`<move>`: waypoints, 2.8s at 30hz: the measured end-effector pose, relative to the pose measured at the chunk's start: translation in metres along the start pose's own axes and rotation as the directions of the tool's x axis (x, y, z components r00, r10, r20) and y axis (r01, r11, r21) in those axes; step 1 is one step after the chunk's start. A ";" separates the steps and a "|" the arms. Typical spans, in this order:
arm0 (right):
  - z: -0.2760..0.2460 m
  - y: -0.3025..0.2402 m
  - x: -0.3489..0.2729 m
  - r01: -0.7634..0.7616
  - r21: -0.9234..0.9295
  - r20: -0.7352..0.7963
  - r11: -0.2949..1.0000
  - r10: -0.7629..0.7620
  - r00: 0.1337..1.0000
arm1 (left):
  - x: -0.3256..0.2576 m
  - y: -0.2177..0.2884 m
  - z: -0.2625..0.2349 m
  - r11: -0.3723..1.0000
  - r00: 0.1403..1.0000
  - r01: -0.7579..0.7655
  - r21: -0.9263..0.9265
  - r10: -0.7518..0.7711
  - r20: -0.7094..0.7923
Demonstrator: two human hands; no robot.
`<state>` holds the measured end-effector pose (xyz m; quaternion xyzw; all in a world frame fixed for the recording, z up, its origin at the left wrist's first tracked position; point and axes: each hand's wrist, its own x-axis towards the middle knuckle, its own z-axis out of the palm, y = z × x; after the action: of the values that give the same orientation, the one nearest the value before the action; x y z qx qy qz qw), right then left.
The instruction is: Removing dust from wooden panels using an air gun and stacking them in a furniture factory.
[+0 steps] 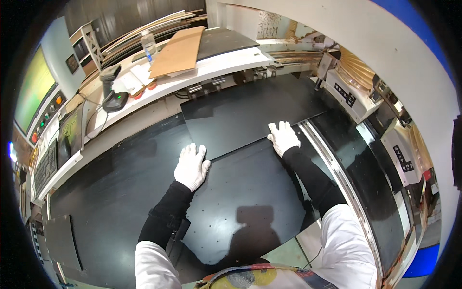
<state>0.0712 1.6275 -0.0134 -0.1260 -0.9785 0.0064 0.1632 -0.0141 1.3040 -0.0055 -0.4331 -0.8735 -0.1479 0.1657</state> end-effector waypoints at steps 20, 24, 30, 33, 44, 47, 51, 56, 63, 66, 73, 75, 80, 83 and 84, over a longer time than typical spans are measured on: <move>0.006 0.068 0.017 0.057 -0.095 0.072 0.994 -0.050 0.996 | 0.035 0.022 0.033 0.995 0.995 -0.021 -0.101 0.011 -0.097; 0.003 0.058 0.020 0.037 -0.134 0.099 0.990 -0.024 0.995 | 0.033 0.018 0.034 0.994 0.992 -0.036 -0.102 0.024 -0.121; 0.006 0.062 0.019 0.051 -0.148 0.082 0.988 -0.040 0.996 | 0.032 0.017 0.039 0.997 0.992 -0.021 -0.070 0.013 -0.122; 0.000 0.057 0.020 0.022 -0.141 0.139 0.990 -0.002 0.990 | 0.031 0.016 0.039 0.998 0.996 -0.024 -0.066 0.018 -0.090; 0.002 0.063 0.023 0.072 -0.193 0.147 0.979 -0.043 0.988 | 0.032 0.016 0.039 0.995 0.997 -0.031 -0.090 0.025 -0.070; -0.002 0.059 0.023 0.067 -0.186 0.169 0.980 -0.035 0.985 | 0.031 0.015 0.042 0.997 0.996 -0.037 -0.065 0.031 -0.084; -0.003 0.058 0.024 0.063 -0.190 0.170 0.980 -0.031 0.985 | 0.031 0.015 0.042 0.998 0.997 -0.030 -0.062 0.026 -0.069; 0.000 0.060 0.022 0.089 -0.172 0.153 0.981 -0.063 0.986 | 0.030 0.017 0.037 0.996 0.998 -0.009 -0.091 0.004 -0.056; 0.013 0.064 0.011 -0.078 -0.335 0.087 0.939 0.113 0.990 | 0.044 0.035 0.039 0.994 0.999 0.013 -0.112 -0.017 -0.039; 0.010 -0.040 -0.012 -0.189 -0.124 0.054 0.974 0.197 0.979 | 0.018 0.023 0.041 0.993 0.987 0.101 -0.064 -0.108 -0.122; -0.035 -0.128 -0.166 0.269 0.151 0.051 0.951 -0.279 0.959 | -0.132 0.087 -0.053 0.987 0.999 0.033 -0.155 -0.031 0.015; -0.062 -0.151 -0.214 0.327 0.179 0.080 0.928 -0.345 0.935 | -0.192 0.115 -0.074 0.974 0.995 0.046 -0.224 -0.025 0.095; -0.059 -0.228 -0.285 0.502 0.265 0.010 0.823 -0.523 0.852 | -0.346 0.146 -0.104 0.975 0.974 0.219 -0.050 -0.215 0.064; -0.072 -0.298 -0.299 0.600 0.361 0.021 0.713 -0.650 0.760 | -0.420 0.150 -0.128 0.877 0.878 0.479 0.027 -0.478 -0.033; -0.073 -0.318 -0.302 0.646 0.406 -0.009 0.646 -0.704 0.710 | -0.438 0.149 -0.142 0.797 0.797 0.603 -0.001 -0.603 0.005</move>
<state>0.2928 1.2421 -0.0236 0.2834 -0.9428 0.1437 0.1011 0.3783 1.0238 -0.0429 -0.1331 -0.9662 -0.1930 0.1074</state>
